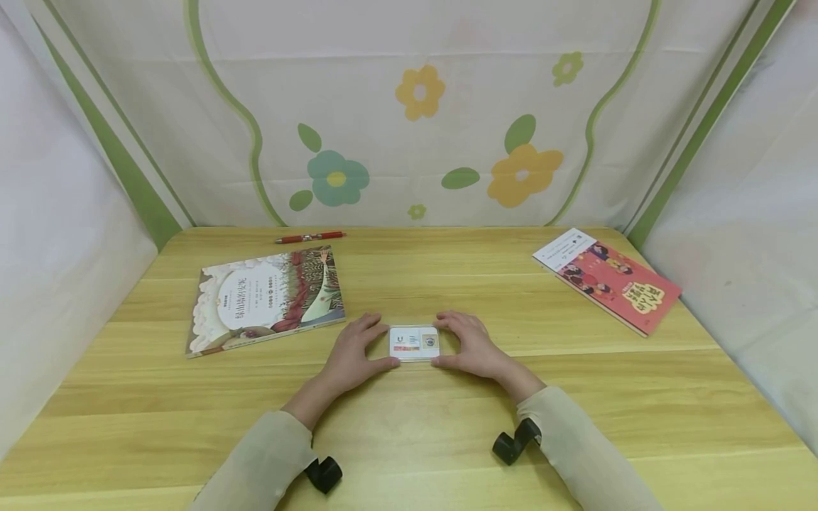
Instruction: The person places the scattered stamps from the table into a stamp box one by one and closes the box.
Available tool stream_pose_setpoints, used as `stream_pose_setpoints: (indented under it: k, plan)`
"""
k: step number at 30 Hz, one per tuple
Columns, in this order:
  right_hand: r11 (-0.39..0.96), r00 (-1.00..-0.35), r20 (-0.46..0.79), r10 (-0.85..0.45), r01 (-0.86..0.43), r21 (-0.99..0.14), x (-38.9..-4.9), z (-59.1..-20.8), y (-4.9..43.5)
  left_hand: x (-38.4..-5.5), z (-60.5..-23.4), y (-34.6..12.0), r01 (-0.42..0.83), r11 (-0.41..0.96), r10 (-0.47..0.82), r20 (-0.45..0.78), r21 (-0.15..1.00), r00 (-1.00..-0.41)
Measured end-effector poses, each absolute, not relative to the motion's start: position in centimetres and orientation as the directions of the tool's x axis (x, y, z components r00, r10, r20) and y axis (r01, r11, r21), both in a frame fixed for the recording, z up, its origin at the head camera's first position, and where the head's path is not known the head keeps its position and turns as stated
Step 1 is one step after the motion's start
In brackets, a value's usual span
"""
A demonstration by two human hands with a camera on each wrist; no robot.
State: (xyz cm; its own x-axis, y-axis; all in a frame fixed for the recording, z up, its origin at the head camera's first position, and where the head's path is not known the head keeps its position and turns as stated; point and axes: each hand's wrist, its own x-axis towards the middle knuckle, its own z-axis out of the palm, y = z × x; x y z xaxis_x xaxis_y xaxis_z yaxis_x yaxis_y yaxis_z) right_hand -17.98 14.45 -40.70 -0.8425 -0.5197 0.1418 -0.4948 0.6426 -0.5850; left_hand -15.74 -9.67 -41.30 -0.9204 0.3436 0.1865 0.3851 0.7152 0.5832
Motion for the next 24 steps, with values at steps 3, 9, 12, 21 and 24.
stream_pose_setpoints:
  k: [3, 9, 12, 21, 24]
  plan:
    - [0.641, -0.838, 0.141, -0.528, -0.502, -0.581, -17.9, -40.7, 14.5, -15.7, -41.3, -9.7, 0.388, 0.714, 0.342, 0.193, 0.583, -0.92]
    - [0.645, -0.834, 0.14, -0.534, -0.509, -0.569, -18.0, -40.8, 14.4, -15.7, -41.4, -9.7, 0.395, 0.718, 0.343, 0.202, 0.573, -0.917]
    - [0.65, -0.828, 0.145, -0.541, -0.522, -0.553, -18.1, -40.8, 14.3, -15.7, -41.3, -9.8, 0.398, 0.724, 0.346, 0.202, 0.563, -0.916]
    - [0.683, -0.809, 0.078, -0.582, -0.539, -0.493, -17.9, -39.5, 14.5, -15.3, -40.3, -10.9, 0.349, 0.725, 0.371, 0.09, 0.594, -0.924]
    - [0.722, -0.822, 0.087, -0.562, -0.539, -0.434, -17.9, -38.0, 15.0, -15.4, -38.9, -11.7, 0.336, 0.713, 0.35, 0.103, 0.615, -0.931]
